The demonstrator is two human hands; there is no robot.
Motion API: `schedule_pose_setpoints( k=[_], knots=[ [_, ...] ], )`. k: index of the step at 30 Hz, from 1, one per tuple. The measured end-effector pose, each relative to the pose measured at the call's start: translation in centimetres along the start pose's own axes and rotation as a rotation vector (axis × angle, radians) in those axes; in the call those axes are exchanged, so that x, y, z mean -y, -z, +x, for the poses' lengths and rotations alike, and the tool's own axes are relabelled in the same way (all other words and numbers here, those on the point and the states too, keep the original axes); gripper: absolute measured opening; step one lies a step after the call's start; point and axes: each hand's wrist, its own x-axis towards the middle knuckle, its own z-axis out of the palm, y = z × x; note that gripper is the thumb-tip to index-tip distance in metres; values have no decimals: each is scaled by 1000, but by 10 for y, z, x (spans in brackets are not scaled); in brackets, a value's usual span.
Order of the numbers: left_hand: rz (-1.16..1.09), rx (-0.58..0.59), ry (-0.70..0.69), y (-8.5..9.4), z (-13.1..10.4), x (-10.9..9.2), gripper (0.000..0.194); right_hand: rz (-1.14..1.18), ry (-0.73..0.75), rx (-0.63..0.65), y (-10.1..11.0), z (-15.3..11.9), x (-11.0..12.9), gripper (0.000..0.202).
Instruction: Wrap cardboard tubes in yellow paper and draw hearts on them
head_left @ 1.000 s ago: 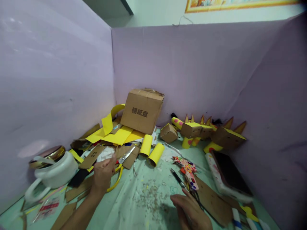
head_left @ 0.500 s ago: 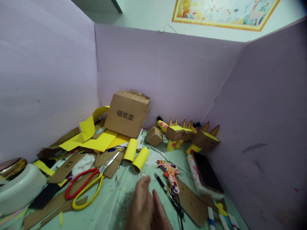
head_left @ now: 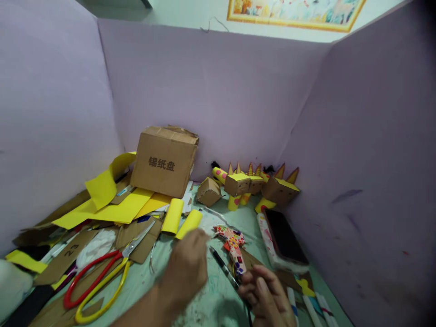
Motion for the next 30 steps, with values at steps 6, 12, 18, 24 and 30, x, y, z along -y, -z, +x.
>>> schedule_pose_setpoints(
  k=[6, 12, 18, 24, 30],
  knots=[
    [481, -45, 203, 9, 61, 23, 39, -104, -1, 85, -3, -5, -12, 31],
    [380, -21, 287, 5, 70, 27, 52, -108, -9, 188, -6, -10, -27, 31],
    [-3, -36, 285, 9, 14, 23, 59, -51, -142, 296, -3, -6, -36, 49],
    [-527, -158, 329, -27, -66, 14, 71, -14, -161, 598, -15, -20, -28, 56],
    [-423, -82, 138, -23, -74, 4, 48, -206, -14, 565, -13, -28, -22, 35]
  ],
)
